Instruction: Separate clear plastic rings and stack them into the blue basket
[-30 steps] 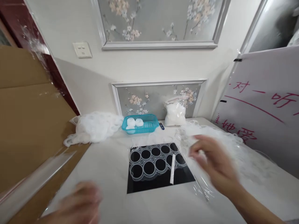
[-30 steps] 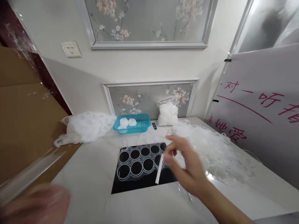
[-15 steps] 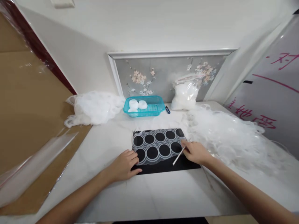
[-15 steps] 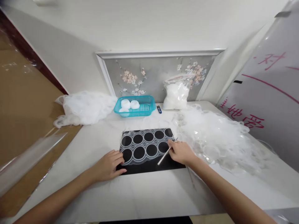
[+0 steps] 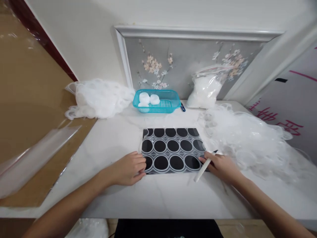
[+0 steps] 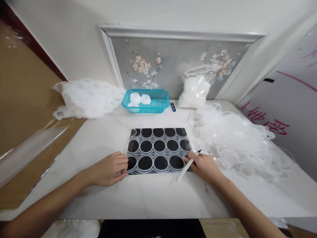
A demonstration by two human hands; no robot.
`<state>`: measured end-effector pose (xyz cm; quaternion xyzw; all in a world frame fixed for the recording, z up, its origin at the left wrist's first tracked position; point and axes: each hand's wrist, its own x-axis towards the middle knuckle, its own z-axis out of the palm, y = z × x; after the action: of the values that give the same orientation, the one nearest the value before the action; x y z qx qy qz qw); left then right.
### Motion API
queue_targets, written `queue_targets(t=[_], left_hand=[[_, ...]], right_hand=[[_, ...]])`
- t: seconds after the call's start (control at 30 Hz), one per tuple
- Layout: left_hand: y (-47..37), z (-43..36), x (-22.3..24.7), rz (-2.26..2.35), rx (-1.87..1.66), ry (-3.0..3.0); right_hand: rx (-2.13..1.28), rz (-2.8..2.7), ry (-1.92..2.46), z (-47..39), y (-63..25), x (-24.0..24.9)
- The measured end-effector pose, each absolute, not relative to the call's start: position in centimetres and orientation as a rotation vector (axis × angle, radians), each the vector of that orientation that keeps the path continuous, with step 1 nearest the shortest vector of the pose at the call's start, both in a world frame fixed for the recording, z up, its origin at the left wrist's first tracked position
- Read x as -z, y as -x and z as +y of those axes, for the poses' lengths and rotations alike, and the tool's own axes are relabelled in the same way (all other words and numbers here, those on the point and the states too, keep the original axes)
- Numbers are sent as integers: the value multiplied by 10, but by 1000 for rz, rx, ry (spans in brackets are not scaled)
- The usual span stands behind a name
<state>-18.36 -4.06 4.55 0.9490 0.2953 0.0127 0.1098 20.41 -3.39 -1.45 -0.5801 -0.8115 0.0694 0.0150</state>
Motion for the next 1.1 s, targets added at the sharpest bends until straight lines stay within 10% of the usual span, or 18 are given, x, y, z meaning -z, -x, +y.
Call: queue_targets(t=[0.2,0.47,1.1], left_hand=[[181,-47,-45,860,-72,-2752],[164,-68,-17,1239,-345,-2862],[158,-79,17,1282,-353,-2991]], right_hand=[[-237,-2197,1844,-49,-206,-7],[-1231,-1822,1266,-21,-97,-28],[-1241,-1841,1022,11,-23,26]])
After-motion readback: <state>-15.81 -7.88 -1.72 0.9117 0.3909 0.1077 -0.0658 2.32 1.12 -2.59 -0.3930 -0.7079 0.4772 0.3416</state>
